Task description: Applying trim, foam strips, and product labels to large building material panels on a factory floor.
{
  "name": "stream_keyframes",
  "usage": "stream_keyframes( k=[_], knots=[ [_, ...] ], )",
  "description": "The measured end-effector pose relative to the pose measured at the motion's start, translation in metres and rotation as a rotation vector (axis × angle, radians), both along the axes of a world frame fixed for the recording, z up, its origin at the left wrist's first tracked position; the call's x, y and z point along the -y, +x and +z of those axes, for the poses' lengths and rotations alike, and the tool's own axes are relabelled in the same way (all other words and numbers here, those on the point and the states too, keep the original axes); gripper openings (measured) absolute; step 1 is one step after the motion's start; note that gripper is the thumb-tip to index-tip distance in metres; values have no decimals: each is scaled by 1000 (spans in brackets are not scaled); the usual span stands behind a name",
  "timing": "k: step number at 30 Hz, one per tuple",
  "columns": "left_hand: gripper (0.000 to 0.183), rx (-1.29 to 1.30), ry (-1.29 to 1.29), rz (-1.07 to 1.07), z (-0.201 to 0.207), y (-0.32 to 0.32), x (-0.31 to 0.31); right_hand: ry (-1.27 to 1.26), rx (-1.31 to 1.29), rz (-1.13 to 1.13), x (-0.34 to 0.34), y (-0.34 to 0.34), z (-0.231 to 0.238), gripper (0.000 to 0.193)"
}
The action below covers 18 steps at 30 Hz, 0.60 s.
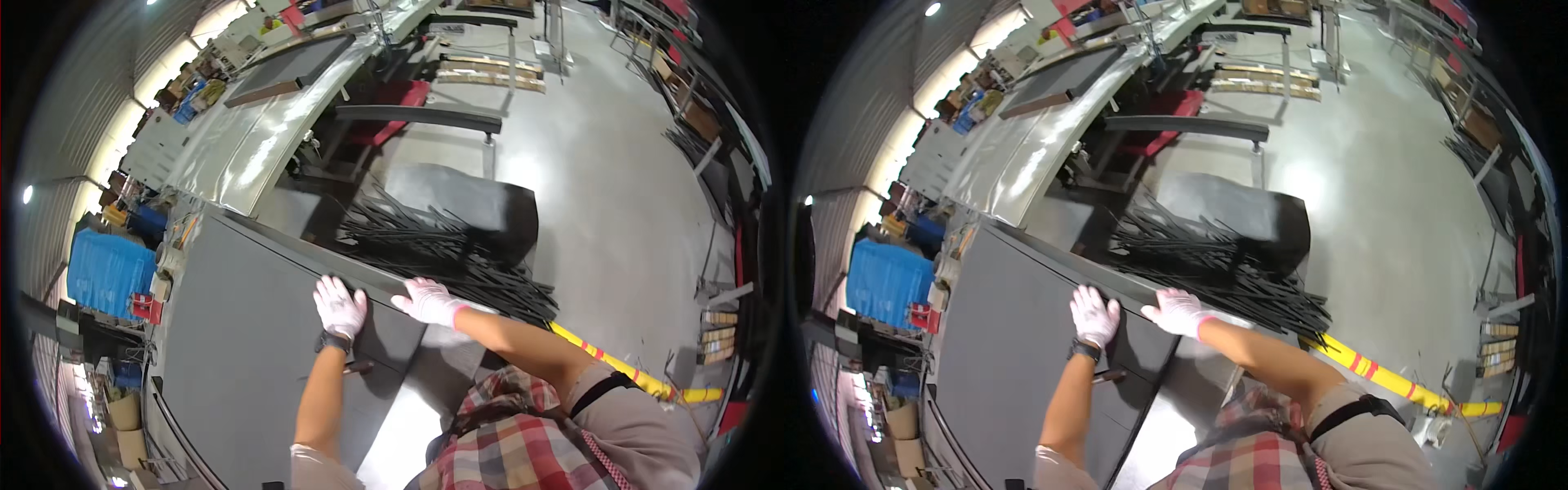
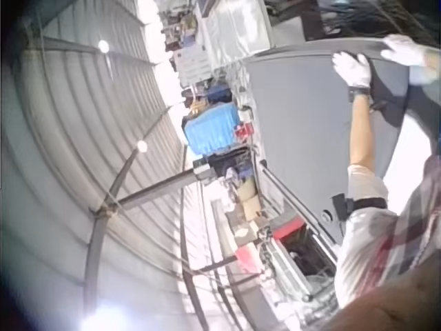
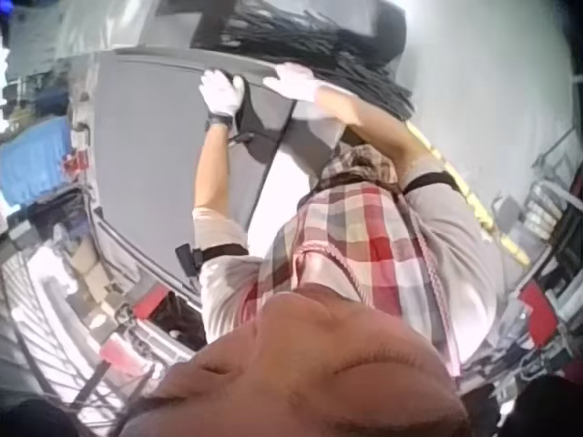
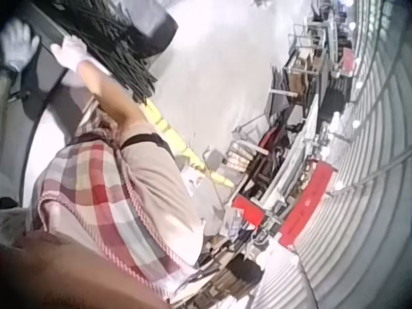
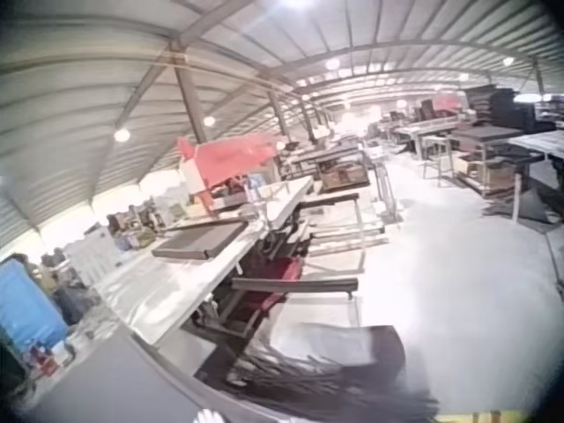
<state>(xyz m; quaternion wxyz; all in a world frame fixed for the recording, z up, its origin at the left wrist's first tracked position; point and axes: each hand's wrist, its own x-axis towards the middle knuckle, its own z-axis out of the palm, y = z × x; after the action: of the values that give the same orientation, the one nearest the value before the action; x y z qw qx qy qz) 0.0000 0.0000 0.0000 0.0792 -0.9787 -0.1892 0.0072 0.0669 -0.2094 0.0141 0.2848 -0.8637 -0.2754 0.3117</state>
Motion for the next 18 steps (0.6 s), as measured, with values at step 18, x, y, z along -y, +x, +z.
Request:
stream_keyframes(
  k=[18],
  knots=[
    [73,292,-172,-43,-28,-31,-15,176,-1212,49,170,54,23,54]
  ],
)
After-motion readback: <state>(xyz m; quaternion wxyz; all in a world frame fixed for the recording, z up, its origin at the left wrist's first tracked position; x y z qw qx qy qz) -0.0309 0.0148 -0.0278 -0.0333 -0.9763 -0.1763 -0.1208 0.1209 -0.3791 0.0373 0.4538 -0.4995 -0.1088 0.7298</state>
